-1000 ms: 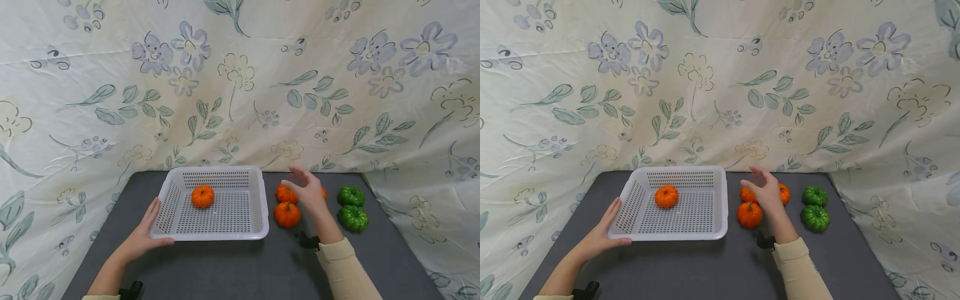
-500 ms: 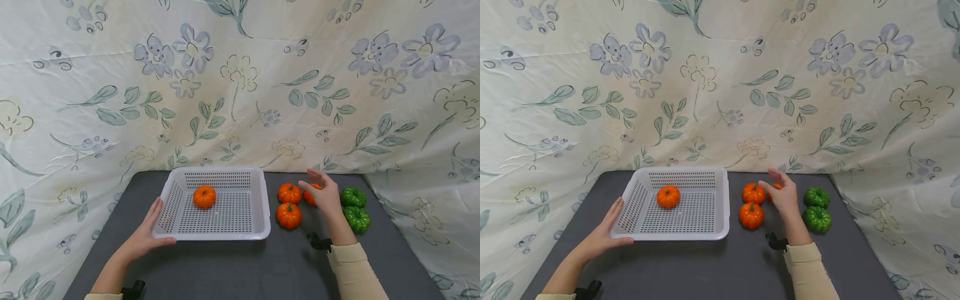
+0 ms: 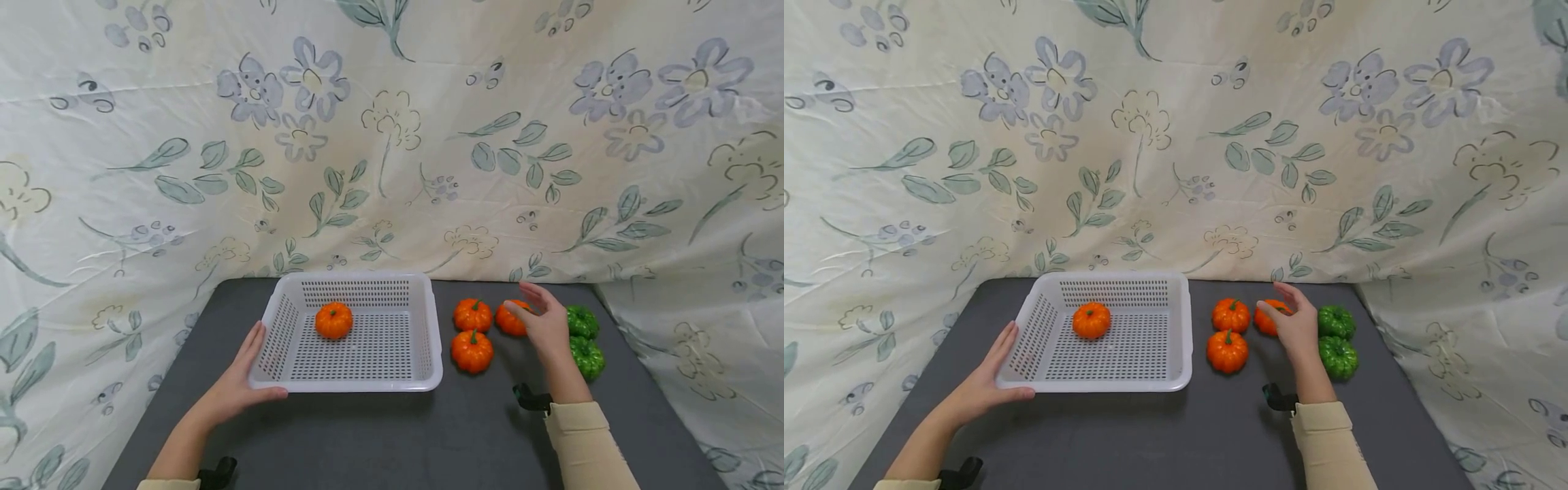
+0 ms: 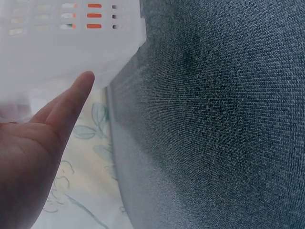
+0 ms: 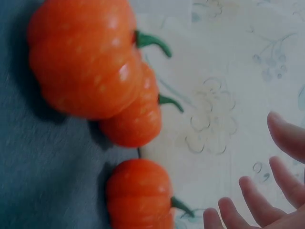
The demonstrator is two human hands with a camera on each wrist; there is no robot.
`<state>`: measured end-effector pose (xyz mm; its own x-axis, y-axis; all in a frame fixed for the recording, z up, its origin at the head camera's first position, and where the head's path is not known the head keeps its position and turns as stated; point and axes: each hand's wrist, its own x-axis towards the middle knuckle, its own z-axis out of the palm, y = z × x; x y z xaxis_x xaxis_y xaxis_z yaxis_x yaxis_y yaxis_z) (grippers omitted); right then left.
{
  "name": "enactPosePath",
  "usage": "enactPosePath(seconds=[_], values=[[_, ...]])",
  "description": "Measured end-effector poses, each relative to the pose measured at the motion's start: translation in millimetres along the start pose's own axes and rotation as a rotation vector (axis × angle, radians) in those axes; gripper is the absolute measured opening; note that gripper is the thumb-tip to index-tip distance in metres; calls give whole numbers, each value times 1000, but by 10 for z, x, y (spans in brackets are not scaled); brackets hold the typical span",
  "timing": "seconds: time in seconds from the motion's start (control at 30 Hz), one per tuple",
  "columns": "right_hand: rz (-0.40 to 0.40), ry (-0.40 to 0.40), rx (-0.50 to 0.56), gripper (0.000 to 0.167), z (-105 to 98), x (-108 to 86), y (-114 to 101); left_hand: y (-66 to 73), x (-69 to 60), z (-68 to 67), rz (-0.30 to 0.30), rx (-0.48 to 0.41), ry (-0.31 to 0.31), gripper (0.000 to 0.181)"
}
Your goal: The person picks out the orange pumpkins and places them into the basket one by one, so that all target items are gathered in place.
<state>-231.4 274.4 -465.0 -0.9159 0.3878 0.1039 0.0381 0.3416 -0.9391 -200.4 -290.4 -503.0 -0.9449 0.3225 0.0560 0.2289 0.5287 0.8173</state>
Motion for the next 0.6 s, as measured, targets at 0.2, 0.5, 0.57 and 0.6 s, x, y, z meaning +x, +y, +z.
enactPosePath(seconds=[0.2, 0.5, 0.57, 0.6], values=[[43, 27, -36, 69, -26, 38, 69, 3, -9, -10, 8, -6, 0, 129], [111, 1, -83, 67, -14, 138, 180, -19, -12, -2, 23, -22, -5, 129], [127, -18, -95, 68, -3, 152, 203, -20, -13, -1, 23, -22, -2, 129], [135, -26, -95, 69, 2, 157, 215, -20, -13, -1, 22, -21, -2, 129]])
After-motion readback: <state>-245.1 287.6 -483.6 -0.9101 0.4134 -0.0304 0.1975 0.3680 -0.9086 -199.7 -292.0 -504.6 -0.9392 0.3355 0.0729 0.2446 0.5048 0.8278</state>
